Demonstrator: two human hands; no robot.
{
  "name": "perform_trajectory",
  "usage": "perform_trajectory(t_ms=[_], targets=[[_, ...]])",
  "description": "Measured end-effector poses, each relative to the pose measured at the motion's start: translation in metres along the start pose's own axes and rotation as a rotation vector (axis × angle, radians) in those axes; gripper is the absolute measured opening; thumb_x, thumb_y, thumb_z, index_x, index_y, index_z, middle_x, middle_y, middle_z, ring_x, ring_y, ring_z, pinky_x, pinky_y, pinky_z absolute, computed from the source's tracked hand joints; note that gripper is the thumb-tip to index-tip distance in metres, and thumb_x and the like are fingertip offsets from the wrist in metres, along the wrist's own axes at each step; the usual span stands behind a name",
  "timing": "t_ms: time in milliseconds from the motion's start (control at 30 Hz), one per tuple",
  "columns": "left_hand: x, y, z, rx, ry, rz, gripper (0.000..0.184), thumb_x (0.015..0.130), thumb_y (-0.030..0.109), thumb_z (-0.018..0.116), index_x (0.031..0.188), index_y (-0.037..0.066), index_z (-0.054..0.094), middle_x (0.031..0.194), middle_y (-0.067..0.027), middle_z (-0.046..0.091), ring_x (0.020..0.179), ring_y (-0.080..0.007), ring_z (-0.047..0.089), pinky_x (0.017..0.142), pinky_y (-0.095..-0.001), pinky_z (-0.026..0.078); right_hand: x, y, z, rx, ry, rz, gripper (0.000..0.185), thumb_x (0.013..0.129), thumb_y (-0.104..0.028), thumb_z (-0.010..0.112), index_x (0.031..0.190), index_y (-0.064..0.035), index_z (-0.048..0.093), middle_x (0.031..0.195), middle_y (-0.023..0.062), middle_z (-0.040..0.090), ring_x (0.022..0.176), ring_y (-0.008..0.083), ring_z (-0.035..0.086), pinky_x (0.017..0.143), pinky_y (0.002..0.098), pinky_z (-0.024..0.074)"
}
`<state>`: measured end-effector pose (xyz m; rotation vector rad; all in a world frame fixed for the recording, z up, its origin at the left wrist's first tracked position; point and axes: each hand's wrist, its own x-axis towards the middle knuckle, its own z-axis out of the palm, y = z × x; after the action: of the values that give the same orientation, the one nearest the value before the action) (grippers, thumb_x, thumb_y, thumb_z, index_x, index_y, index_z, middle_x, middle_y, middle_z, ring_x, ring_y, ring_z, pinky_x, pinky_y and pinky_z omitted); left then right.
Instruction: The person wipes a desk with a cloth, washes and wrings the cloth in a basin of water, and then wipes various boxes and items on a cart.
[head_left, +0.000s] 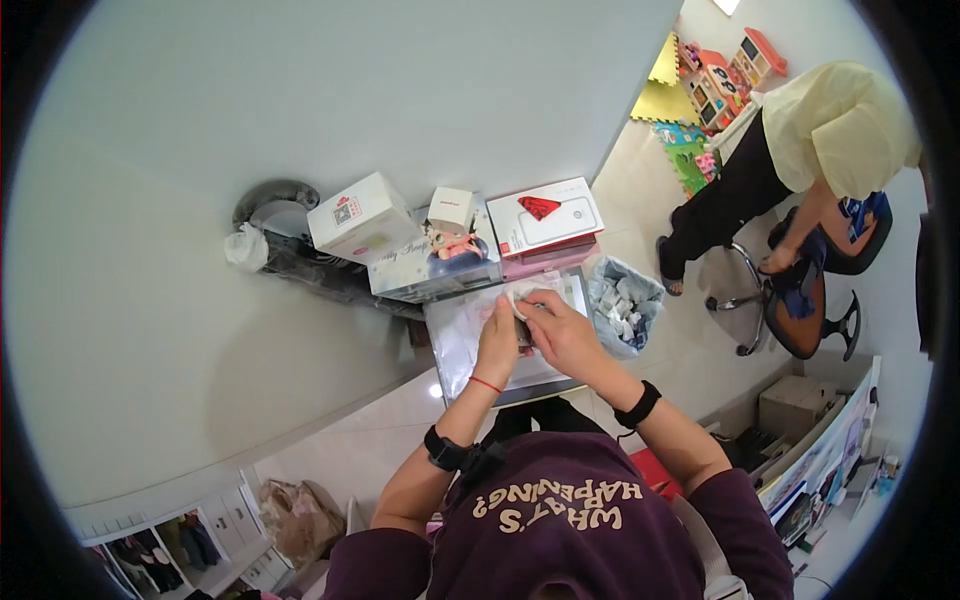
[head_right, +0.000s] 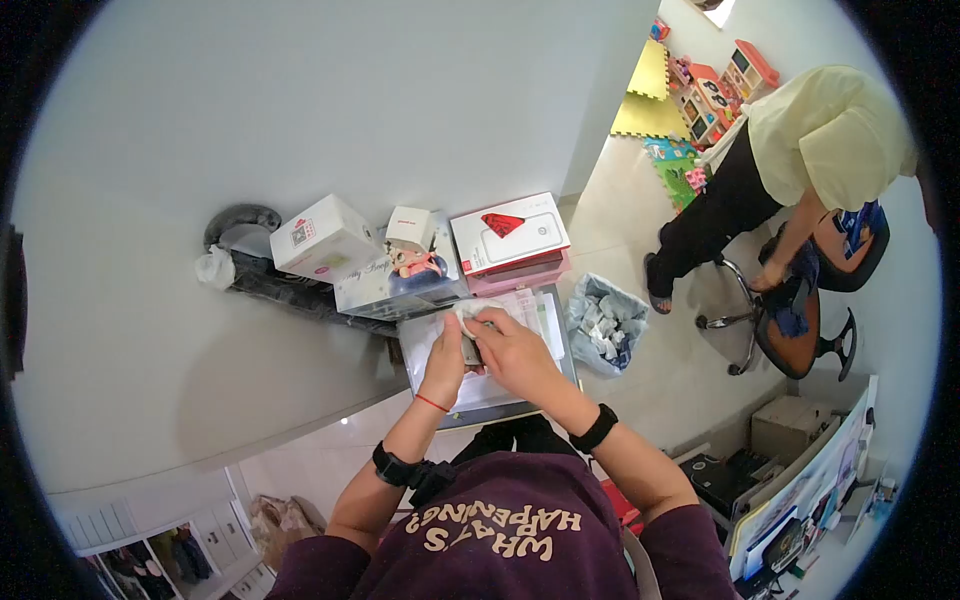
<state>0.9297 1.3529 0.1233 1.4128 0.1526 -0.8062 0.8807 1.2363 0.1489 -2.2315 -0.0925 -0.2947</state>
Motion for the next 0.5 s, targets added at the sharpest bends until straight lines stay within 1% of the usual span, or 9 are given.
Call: perform_trajectory(t_ms=[67,167,233,267,300,333,367,400,500], targets=[[0.001,-0.008,0.005,0.056,0.055,0.061,0.055,0.091,0.048,0.020,0.095,0.002,0.051,0.069,-0.0065,0.055,0.057,-0.0140,0.056,0.044,-0.0235,0.046,-0.005,0.013,-0.002,-0.056,0.002,-0.045,0.022,0.077,-0.008,0.053,0.098,-0.0030,0.056,0.098,0.0095,0.052,0.074,0.0271,0.057,0.060,0.0328,0.0474],[0.010,0.003,0.001,0.117,0.145,0.202,0.050,0.092,0.042,0.023,0.092,0.001,0.051,0.067,-0.0056,0.053,0.057,-0.0148,0.056,0.045,-0.0250,0.046,-0.032,0.049,0.001,-0.209,-0.001,0.054,0.019,0.078,-0.010,0.053,0.096,-0.0033,0.057,0.096,0.0098,0.053,0.073,0.0280,0.057,0.061,0.0328,0.0474],[0.024,0.019,-0.011,0.119,0.180,0.279,0.045,0.092,0.038,0.025,0.090,0.001,0.051,0.067,-0.0056,0.052,0.057,-0.0155,0.056,0.046,-0.0264,0.046,-0.055,0.078,0.005,-0.143,-0.040,0.272,0.018,0.080,-0.013,0.052,0.094,-0.0030,0.056,0.088,0.0124,0.056,0.075,0.0290,0.058,0.061,0.0330,0.0471],[0.033,0.026,-0.019,0.376,-0.030,0.242,0.043,0.092,0.038,0.028,0.090,0.001,0.051,0.073,-0.0072,0.053,0.058,-0.0158,0.056,0.047,-0.0270,0.046,-0.058,0.082,0.006,0.028,0.033,0.322,0.023,0.083,-0.020,0.052,0.098,-0.0028,0.055,0.076,0.0109,0.057,0.068,0.0216,0.057,0.059,0.0290,0.0448],[0.042,0.031,-0.024,0.632,-0.245,0.200,0.041,0.092,0.037,0.031,0.090,0.001,0.051,0.078,-0.0087,0.055,0.059,-0.0161,0.056,0.047,-0.0275,0.047,-0.051,0.072,-0.001,0.028,0.029,0.324,0.023,0.083,-0.020,0.052,0.098,-0.0028,0.055,0.076,0.0109,0.057,0.068,0.0216,0.057,0.059,0.0290,0.0448],[0.054,0.034,-0.024,0.952,-0.501,0.230,0.036,0.090,0.034,0.037,0.091,0.001,0.051,0.080,-0.0082,0.055,0.063,-0.0150,0.056,0.048,-0.0270,0.047,-0.040,0.060,-0.011,0.296,-0.021,0.499,0.026,0.084,-0.022,0.052,0.100,-0.0026,0.053,0.073,0.0084,0.056,0.067,0.0166,0.054,0.058,0.0268,0.0427],[0.053,0.034,-0.019,0.952,-0.502,0.234,0.036,0.090,0.034,0.037,0.091,0.001,0.051,0.080,-0.0082,0.055,0.063,-0.0150,0.056,0.048,-0.0270,0.047,-0.027,0.053,-0.018,0.566,-0.069,0.666,0.029,0.084,-0.024,0.053,0.102,-0.0024,0.052,0.070,0.0058,0.055,0.065,0.0116,0.051,0.057,0.0246,0.0407],[0.048,0.032,-0.011,0.866,-0.505,0.173,0.035,0.089,0.034,0.040,0.090,0.001,0.051,0.081,-0.0074,0.054,0.065,-0.0142,0.056,0.048,-0.0268,0.047,-0.019,0.055,-0.019,0.581,-0.151,0.621,0.030,0.083,-0.026,0.056,0.101,-0.0021,0.051,0.071,0.0014,0.052,0.065,0.0070,0.045,0.056,0.0221,0.0377],[0.054,0.021,-0.006,0.690,-0.452,0.128,0.032,0.085,0.031,0.050,0.097,0.002,0.047,0.084,-0.0077,0.052,0.071,-0.0128,0.055,0.049,-0.0268,0.048,-0.006,0.072,-0.020,0.562,-0.230,0.626,0.027,0.083,-0.024,0.056,0.097,-0.0017,0.050,0.072,0.0015,0.053,0.065,0.0079,0.046,0.056,0.0230,0.0382]])
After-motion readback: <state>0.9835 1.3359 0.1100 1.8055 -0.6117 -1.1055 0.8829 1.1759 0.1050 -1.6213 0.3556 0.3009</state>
